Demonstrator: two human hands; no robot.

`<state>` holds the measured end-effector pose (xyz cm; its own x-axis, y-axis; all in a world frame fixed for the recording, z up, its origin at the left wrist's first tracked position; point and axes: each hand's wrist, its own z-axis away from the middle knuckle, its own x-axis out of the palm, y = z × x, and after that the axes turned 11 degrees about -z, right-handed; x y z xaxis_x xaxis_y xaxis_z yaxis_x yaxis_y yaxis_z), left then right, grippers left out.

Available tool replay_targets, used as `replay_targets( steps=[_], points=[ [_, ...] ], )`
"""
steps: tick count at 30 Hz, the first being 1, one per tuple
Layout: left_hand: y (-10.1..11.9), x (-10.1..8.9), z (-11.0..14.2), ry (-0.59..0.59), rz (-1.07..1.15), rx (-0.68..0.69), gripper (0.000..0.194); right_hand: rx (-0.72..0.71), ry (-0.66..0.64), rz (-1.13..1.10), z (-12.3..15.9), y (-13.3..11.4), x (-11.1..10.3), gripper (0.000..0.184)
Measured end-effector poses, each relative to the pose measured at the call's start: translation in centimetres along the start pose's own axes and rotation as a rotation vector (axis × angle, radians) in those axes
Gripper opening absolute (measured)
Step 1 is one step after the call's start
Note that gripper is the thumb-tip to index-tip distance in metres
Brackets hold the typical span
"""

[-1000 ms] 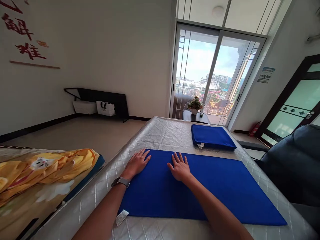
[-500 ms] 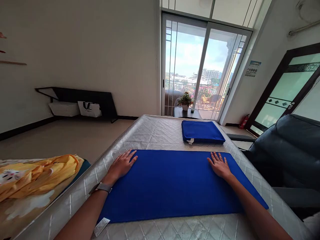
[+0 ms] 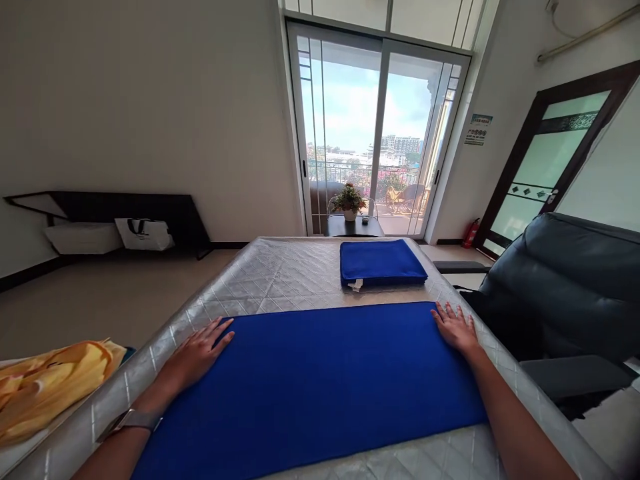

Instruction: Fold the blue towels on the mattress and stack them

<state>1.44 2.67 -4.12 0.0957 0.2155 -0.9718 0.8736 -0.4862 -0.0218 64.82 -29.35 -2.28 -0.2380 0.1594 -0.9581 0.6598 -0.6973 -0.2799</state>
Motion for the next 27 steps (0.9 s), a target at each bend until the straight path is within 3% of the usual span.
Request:
replay_targets(
  steps=[10, 15, 20, 27],
  points=[
    [1.6, -1.8, 0.2, -0.088, -0.025, -0.003, 0.073, 0.027, 0.111, -0.039, 0.6, 1.2, -0.5, 0.073],
    [2.2, -2.0, 0.6, -0.05, -0.015, -0.026, 0.068, -0.102, 0.148, -0.176, 1.9, -1.0, -0.8, 0.073],
    [3.0, -2.7, 1.0, -0.063, 0.001, -0.043, 0.067, -0.352, 0.022, -0.375, 5.3, -8.1, -0.3, 0.068],
    [3.5, -3.0, 1.6, -0.044, 0.001, -0.043, 0.066, -0.691, -0.423, -1.017, 12.4, -24.5, 2.0, 0.081]
  ],
)
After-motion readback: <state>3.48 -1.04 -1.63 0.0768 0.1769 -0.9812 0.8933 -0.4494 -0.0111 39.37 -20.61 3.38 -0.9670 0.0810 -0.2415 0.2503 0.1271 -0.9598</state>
